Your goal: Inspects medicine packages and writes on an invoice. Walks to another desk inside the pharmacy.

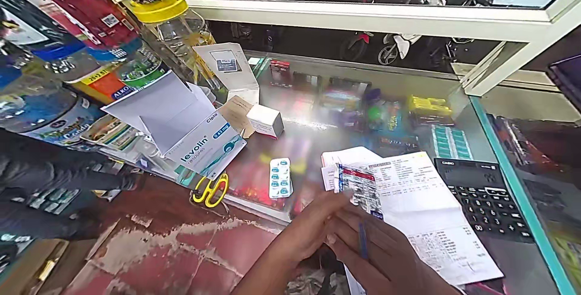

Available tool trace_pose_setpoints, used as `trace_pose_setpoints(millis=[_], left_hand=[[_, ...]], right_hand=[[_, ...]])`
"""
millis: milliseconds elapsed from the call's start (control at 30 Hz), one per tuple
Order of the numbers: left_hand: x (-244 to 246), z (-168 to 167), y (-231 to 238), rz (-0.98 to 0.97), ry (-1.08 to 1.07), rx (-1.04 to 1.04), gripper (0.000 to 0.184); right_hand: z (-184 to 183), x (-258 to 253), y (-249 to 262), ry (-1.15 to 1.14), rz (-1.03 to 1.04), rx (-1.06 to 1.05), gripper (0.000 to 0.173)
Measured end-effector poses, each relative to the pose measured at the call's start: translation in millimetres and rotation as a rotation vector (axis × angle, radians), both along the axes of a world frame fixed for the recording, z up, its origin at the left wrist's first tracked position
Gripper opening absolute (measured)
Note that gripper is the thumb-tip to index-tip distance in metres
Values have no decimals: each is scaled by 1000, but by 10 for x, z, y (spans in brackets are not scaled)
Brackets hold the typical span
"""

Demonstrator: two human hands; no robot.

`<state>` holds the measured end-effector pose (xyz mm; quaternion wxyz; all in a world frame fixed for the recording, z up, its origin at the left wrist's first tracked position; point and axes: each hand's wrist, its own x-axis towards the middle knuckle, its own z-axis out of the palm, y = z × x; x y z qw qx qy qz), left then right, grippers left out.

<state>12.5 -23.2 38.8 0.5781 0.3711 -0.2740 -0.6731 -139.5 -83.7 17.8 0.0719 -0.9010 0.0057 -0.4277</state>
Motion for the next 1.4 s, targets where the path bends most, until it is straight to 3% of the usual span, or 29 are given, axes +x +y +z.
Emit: trace_pose_setpoints(millis=[100,267,400,433,533,633,733,833,967,1033,1200,1400], left_hand=[[27,8,-1,-2,225,79,33],[92,-84,38,30,478,37,32],[68,-116,78,105,489,40,22],[56,-78,92,155,431,88,18],[43,-23,95,214,284,253,27],[32,-94,84,228,270,320,29],[60,-231,142,250,327,311,33],[94,-339,213,205,329,364,34],[89,-509,313,47,278,380,23],[97,-585,333,35,228,407,24],[120,-646,417,-14,116,444,26],[208,-632,484,-17,98,442,25]], right_hand=[[9,-124,105,23,-105,37,15],[-116,-266,170,-35,-269,402,51],[-206,-282,89,27,-279,235,26],[-201,-291,49,90,-286,169,25],[-185,-346,-50,291,-278,18,27],[-168,-526,-137,321,-93,337,46],[-156,-690,-121,2,-31,788,47],[-176,-614,-174,-322,-147,1177,64],[-337,-487,-242,-303,-333,1184,25],[-386,-469,-239,-248,-393,1184,28],[-658,-461,-208,-233,-387,1095,15],[-690,-440,-161,-211,-419,1076,15]])
